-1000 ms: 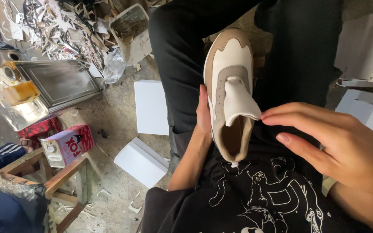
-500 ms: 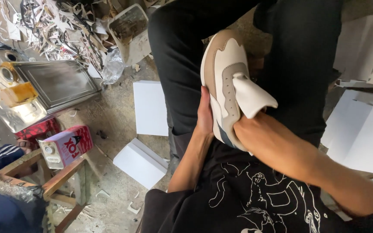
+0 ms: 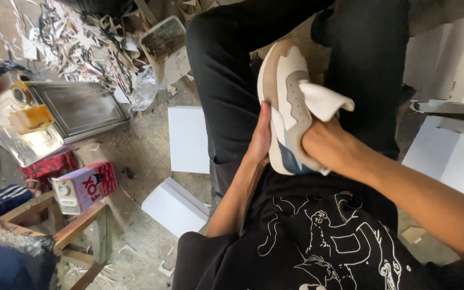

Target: Inserting stuffing into shoes and packing them into a shoebox with tissue paper.

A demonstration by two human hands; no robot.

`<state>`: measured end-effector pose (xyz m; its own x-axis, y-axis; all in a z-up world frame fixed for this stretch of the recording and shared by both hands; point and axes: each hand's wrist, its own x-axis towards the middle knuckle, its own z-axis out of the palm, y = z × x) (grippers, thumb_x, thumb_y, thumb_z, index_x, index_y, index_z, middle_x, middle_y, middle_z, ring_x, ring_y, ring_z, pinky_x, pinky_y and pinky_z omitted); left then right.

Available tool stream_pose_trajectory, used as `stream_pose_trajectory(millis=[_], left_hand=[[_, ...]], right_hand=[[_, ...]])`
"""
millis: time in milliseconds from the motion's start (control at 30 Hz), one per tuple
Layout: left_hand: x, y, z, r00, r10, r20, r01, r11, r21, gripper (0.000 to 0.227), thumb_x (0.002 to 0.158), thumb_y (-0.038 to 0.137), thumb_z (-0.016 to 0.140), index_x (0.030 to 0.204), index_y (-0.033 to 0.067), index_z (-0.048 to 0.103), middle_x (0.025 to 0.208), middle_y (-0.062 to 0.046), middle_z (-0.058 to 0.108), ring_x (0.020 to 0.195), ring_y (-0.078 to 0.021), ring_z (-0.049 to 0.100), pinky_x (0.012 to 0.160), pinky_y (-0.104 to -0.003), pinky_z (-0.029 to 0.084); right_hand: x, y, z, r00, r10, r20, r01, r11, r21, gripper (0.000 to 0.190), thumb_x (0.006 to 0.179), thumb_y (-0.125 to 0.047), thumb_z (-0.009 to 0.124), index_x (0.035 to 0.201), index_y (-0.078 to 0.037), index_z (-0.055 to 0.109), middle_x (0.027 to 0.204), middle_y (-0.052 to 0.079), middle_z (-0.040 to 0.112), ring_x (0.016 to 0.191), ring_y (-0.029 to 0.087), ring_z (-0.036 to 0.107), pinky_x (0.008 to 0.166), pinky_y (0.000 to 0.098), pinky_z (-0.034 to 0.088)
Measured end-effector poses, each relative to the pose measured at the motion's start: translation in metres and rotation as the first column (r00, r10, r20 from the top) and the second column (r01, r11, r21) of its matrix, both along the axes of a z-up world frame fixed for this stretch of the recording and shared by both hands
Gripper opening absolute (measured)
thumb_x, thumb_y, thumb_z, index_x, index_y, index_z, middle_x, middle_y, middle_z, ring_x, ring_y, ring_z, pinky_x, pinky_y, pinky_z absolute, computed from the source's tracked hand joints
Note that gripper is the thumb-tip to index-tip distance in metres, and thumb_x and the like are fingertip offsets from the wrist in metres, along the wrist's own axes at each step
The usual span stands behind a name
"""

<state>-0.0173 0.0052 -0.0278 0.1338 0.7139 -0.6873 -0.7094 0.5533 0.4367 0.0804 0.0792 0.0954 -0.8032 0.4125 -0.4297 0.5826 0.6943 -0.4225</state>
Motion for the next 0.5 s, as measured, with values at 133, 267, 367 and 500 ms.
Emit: stream_pose_trajectory(millis=[133,267,367,500], left_hand=[[-0.008,0.008,0.008,0.998,0.026,-0.049,-0.025,1.000,0.018,0.093,0.096,0.073,0.056,0.156,0.0031,0.043,0.134,-0.027,0.063,0.113,-0.0271,0.069,0.095,-0.037,0.058],[-0.012,0.014,0.009,0.996,0.023,-0.085,-0.018,0.998,0.059,0.093,0.096,0.072,0.057,0.155,0.0017,0.042,0.129,-0.030,0.064,0.110,-0.0293,0.070,0.091,-0.038,0.060],[-0.014,0.015,0.006,0.996,0.028,-0.090,-0.020,0.996,0.091,0.090,0.096,0.070,0.060,0.151,0.0001,0.046,0.126,-0.030,0.065,0.107,-0.0282,0.071,0.089,-0.037,0.061],[-0.012,0.011,0.017,0.997,0.076,-0.017,-0.074,0.991,0.112,0.086,0.096,0.075,0.058,0.144,0.0039,0.057,0.124,-0.023,0.070,0.103,-0.0232,0.072,0.086,-0.034,0.062]], right_hand=[[-0.012,0.014,-0.003,1.000,-0.011,-0.025,0.012,0.998,0.061,0.017,0.090,0.007,0.059,0.086,-0.008,0.066,0.079,0.005,0.068,0.067,0.018,0.071,0.074,0.0358,0.059],[-0.013,0.013,-0.006,0.998,-0.017,-0.066,0.025,0.993,0.119,0.016,0.090,0.005,0.060,0.085,-0.009,0.066,0.078,0.004,0.068,0.067,0.019,0.071,0.075,0.0367,0.058],[-0.010,0.007,-0.005,0.995,-0.022,-0.093,0.038,0.984,0.172,0.016,0.091,0.003,0.061,0.084,-0.010,0.066,0.078,0.003,0.068,0.068,0.019,0.071,0.076,0.0373,0.057],[-0.007,-0.008,-0.004,0.990,-0.028,-0.138,0.061,0.969,0.240,0.015,0.091,0.001,0.061,0.082,-0.011,0.067,0.077,0.002,0.068,0.069,0.020,0.071,0.077,0.0381,0.056]])
